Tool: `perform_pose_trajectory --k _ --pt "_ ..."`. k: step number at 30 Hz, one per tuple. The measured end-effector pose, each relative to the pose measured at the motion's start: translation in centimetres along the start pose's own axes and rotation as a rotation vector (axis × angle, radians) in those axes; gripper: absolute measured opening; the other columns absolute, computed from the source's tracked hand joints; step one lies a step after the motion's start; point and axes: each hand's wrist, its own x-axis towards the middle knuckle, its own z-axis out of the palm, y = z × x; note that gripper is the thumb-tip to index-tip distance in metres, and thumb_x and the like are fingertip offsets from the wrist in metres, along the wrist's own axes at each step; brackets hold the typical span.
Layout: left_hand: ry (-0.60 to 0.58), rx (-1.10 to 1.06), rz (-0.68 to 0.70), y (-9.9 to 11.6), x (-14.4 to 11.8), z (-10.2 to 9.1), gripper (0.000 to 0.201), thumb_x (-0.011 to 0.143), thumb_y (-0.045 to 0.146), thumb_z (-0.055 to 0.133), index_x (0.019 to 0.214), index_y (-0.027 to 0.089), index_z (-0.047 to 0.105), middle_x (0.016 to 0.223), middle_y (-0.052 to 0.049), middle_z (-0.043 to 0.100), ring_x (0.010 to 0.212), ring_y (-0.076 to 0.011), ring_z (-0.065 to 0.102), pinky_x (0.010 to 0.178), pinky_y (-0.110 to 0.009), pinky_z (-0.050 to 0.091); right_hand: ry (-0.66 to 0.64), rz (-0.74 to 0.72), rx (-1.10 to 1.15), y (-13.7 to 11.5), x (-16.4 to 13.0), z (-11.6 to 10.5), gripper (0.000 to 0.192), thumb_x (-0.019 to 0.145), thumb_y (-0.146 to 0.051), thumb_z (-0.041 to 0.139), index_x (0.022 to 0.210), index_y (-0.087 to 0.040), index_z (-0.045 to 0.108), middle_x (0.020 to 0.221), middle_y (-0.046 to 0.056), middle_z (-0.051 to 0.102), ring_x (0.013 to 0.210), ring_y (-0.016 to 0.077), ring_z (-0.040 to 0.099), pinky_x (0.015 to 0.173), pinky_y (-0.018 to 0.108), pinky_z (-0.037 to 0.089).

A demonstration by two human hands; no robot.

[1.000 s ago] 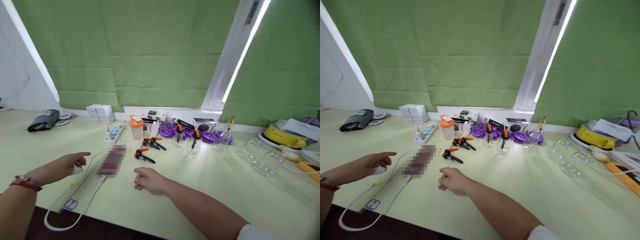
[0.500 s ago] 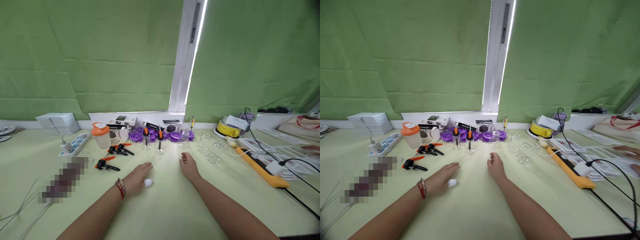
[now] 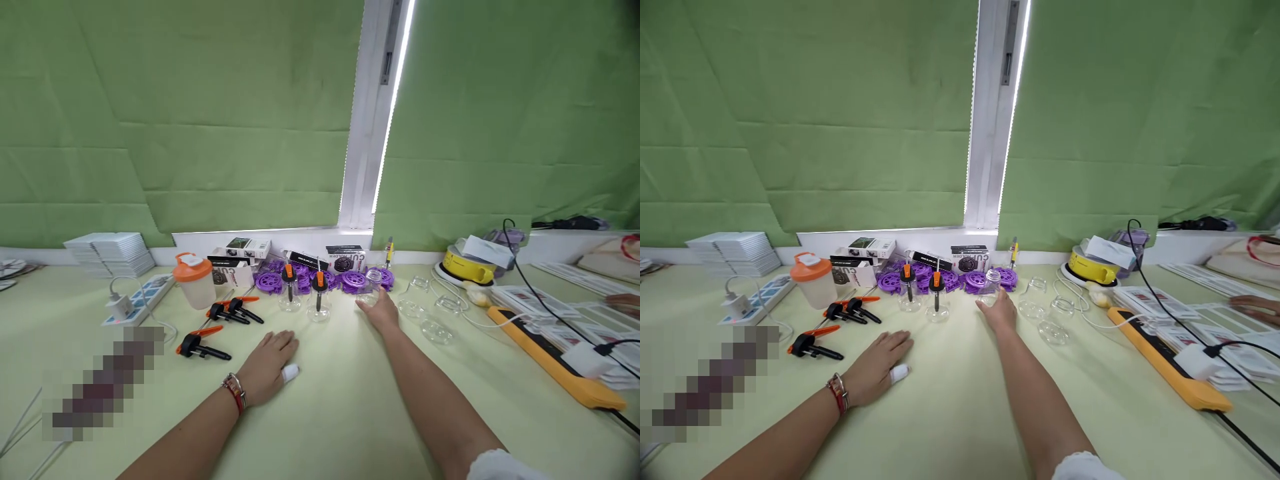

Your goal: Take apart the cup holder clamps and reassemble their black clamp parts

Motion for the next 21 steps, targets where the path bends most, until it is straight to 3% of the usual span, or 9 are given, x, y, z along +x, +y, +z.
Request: perform_pose_trajectory --k 2,4,9,15,21 --pt "0.1 0.128 -0.132 -1.2 0.4 -1.0 0.04 0.085 0.035 0.045 0.122 0.022 0.052 0.131 -0.01 0.051 0.121 -0.0266 0.044 0.108 -0.045 0.022 0.015 0.004 0.008 0.1 -0.1 -0.1 0.081 0.064 -0.055 0.062 0.129 -0.013 0.039 0.131 0.02 0.048 0.121 0.0335 0.044 0.098 0.041 0.034" --pt "0.181 0.242 -0.369 -2.9 0.7 -2.4 0.031 0.083 0.026 0.044 0.109 0.019 0.059 0.125 -0.012 0.054 0.117 -0.0279 0.046 0.103 -0.042 0.027 0.025 0.016 0.032 0.4 -0.4 -0.3 0.082 0.063 -0.054 0.062 0.129 -0.012 0.04 0.129 0.019 0.049 0.118 0.0322 0.047 0.096 0.039 0.037" --pt "0.238 0.311 -0.649 -7.8 1.6 -4.7 0.038 0.083 0.022 0.036 0.116 0.011 0.05 0.123 -0.021 0.051 0.112 -0.0352 0.046 0.092 -0.048 0.03 -0.024 -0.038 0.085 1.1 -2.0 -1.0 0.086 0.062 -0.054 0.064 0.131 -0.009 0.038 0.128 0.019 0.049 0.116 0.0308 0.049 0.095 0.039 0.039" --pt "0.11 0.288 -0.724 -10.8 2.5 -4.4 0.037 0.082 0.028 0.039 0.114 0.014 0.052 0.107 -0.018 0.062 0.102 -0.0339 0.054 0.086 -0.048 0.033 -0.071 -0.052 0.1 1.6 -3.5 -1.5 0.088 0.06 -0.054 0.066 0.132 -0.012 0.037 0.13 0.017 0.049 0.117 0.0295 0.048 0.096 0.04 0.038" --pt "0.093 0.295 -0.735 -11.5 2.3 -3.9 0.034 0.082 0.024 0.039 0.11 0.018 0.057 0.108 -0.017 0.061 0.105 -0.033 0.052 0.095 -0.054 0.02 -0.08 -0.034 0.096 1.6 -3.9 -1.7 0.092 0.06 -0.054 0.066 0.134 -0.011 0.034 0.131 0.019 0.047 0.117 0.0296 0.048 0.096 0.039 0.038"
